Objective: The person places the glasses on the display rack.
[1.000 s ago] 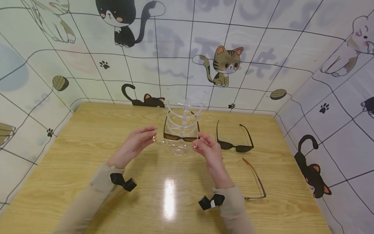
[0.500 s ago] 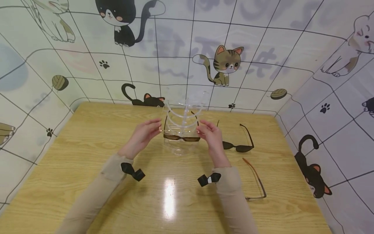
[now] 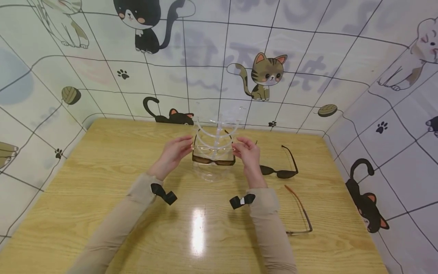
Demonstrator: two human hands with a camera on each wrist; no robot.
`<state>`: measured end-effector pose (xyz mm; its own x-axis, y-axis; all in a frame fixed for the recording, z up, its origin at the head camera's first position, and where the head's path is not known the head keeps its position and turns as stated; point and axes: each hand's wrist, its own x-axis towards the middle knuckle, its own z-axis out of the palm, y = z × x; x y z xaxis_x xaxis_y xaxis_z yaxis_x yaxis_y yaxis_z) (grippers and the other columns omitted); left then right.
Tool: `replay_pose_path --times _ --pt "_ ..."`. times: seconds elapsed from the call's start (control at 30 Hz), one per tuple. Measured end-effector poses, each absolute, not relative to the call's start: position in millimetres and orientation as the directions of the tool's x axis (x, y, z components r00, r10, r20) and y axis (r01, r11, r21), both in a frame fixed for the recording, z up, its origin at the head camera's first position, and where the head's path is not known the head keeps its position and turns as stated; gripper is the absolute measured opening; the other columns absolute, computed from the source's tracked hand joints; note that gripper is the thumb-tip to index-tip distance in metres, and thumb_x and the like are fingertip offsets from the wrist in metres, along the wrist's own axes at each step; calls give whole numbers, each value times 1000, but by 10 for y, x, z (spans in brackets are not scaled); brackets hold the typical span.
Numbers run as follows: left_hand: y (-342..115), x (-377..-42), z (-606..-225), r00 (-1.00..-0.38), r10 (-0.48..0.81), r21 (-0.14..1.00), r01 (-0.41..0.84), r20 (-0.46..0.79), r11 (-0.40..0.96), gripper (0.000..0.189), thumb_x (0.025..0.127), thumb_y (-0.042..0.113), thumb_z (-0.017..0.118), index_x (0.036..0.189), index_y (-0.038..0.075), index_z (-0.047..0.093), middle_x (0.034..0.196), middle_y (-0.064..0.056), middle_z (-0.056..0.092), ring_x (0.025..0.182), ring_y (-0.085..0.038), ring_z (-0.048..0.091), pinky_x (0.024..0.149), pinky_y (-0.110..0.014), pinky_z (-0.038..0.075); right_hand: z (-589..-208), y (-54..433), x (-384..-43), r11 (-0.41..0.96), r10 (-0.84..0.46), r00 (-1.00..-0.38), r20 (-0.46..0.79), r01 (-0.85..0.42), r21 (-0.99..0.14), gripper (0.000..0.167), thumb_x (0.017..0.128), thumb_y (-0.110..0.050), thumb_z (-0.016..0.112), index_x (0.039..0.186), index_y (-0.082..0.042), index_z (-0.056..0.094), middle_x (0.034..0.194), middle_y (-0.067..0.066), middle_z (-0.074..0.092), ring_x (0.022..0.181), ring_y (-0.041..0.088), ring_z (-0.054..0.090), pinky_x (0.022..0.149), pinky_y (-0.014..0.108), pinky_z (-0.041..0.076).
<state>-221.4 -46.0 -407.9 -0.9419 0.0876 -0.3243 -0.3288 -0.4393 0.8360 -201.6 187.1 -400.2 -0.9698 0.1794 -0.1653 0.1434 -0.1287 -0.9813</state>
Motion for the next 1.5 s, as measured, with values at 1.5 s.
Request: replay_pose_path --times 1.5 --pt "-533 -2137 -4241 -953 73 867 -299 -295 -398 37 91 0 57 126 -11 51 83 -3 62 71 -8 62 71 -19 54 -4115 1936 -1897 -134 207 -965 -160 134 -982 31 93 -3 55 123 2 48 104 5 56 102 18 58 91 24 48"
